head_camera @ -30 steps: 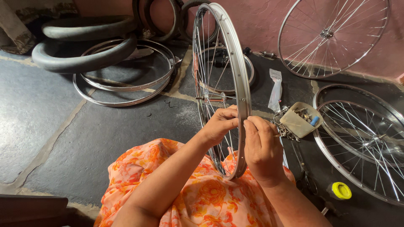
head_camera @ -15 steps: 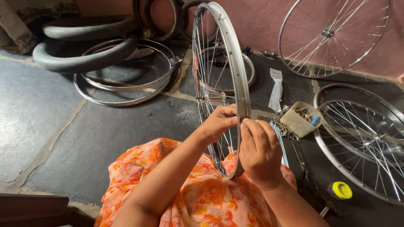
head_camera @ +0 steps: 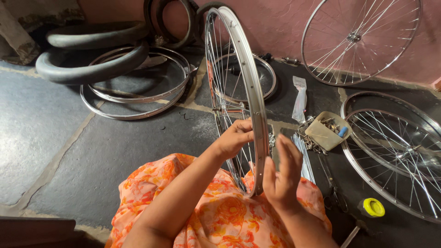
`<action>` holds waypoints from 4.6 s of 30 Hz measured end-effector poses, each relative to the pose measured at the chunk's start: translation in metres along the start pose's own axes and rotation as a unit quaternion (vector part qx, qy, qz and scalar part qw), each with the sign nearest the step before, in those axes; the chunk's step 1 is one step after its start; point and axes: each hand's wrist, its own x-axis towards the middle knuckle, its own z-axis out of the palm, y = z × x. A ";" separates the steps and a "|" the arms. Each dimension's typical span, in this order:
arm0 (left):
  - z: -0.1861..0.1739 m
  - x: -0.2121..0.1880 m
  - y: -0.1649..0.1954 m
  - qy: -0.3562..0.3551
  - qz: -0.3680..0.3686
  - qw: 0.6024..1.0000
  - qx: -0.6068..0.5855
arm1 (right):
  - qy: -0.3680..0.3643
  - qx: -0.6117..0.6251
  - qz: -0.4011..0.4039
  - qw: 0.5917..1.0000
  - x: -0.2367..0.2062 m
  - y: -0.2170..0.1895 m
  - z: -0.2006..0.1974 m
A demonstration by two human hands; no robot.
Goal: The person is assembling a bicycle wheel by inserting spokes into the hub and rim. They repeatedly thread spokes through the rim holes and secure them at the hub, rotating the wheel to access different sections.
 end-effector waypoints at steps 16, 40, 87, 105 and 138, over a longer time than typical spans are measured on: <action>0.001 -0.001 0.000 -0.007 -0.013 1.000 0.015 | -0.035 0.270 0.172 0.947 -0.101 0.006 0.030; 0.000 -0.005 0.000 -0.020 0.006 0.999 0.045 | -0.038 0.247 0.146 0.957 -0.110 0.013 0.030; 0.100 -0.020 0.007 0.116 0.276 0.844 0.445 | -0.006 -0.063 -0.044 0.997 0.090 0.001 -0.005; 0.084 -0.029 0.018 0.114 0.170 0.887 0.413 | -0.020 -0.019 -0.047 0.999 0.091 0.005 -0.014; 0.001 -0.110 0.065 0.327 0.156 0.772 0.523 | -0.246 -0.250 0.513 0.783 -0.239 0.357 -0.051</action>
